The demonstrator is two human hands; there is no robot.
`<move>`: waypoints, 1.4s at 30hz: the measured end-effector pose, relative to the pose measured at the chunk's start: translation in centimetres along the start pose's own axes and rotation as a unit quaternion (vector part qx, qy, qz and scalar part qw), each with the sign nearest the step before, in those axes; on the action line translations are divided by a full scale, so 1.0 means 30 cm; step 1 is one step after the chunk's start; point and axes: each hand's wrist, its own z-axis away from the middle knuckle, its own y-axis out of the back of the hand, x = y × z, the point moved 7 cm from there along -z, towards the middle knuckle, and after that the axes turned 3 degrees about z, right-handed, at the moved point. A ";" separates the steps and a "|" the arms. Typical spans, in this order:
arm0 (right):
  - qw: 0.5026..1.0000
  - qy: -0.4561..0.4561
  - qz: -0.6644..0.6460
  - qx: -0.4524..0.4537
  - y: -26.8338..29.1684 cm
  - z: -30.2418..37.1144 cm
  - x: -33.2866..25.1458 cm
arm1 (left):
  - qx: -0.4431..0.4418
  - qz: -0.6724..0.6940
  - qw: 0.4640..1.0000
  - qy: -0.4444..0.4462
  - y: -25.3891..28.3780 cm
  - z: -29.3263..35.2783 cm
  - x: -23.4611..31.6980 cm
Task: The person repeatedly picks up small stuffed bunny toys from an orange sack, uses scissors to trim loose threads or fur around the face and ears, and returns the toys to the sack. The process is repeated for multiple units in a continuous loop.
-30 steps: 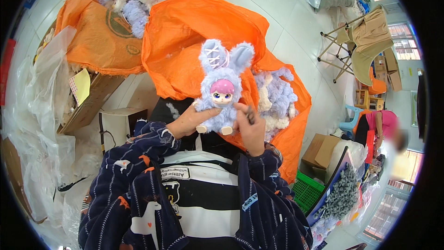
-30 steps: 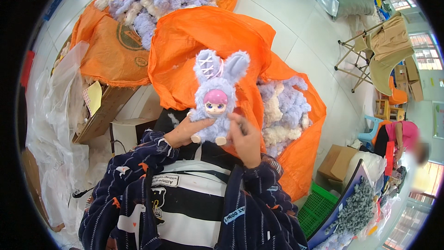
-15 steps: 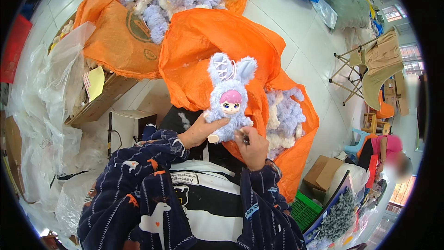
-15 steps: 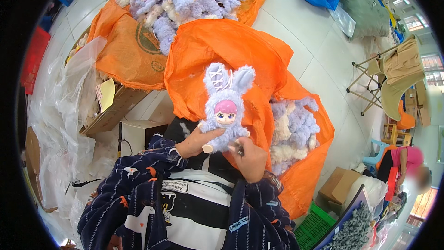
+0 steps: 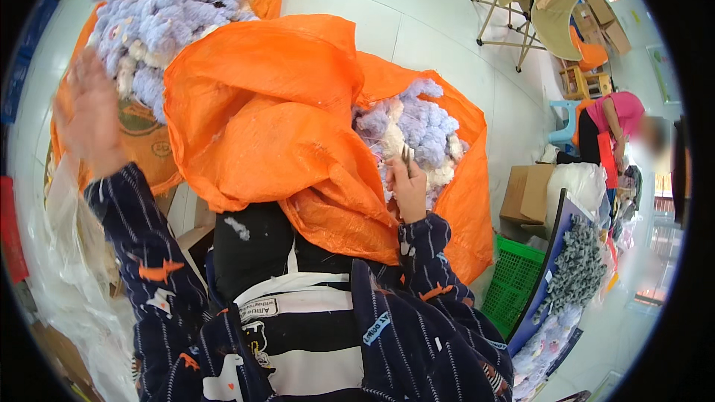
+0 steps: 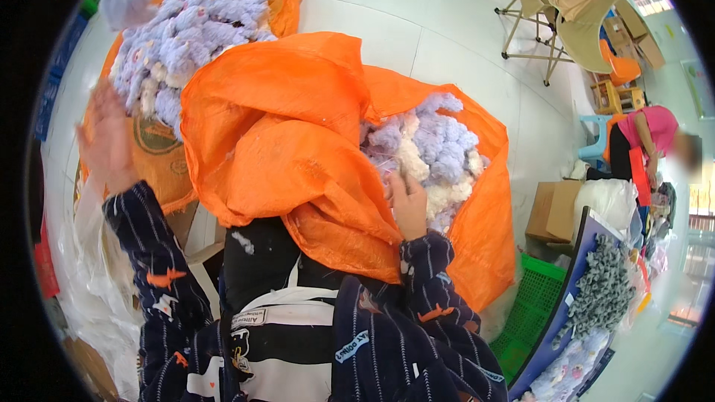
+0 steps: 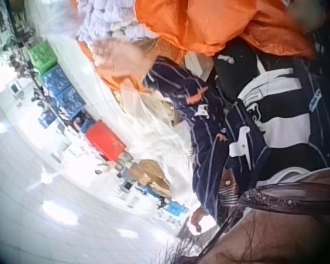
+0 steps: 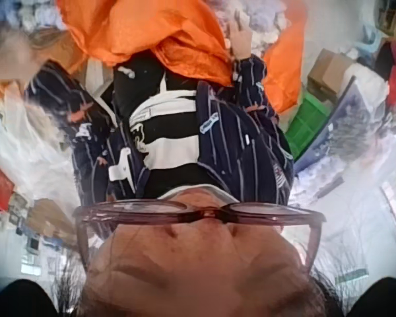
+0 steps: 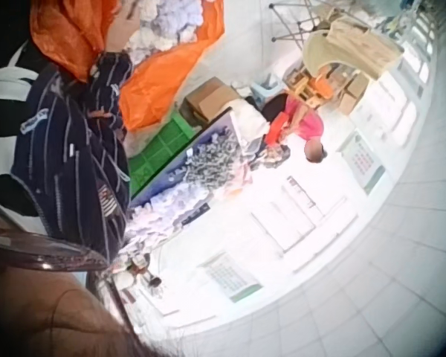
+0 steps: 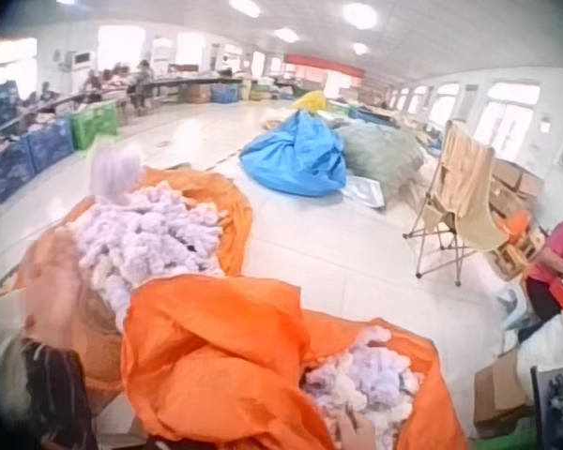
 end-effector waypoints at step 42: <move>0.983 0.014 -0.085 -0.159 -0.252 0.214 -0.082 | -0.068 -0.226 0.875 0.423 0.043 0.753 -0.649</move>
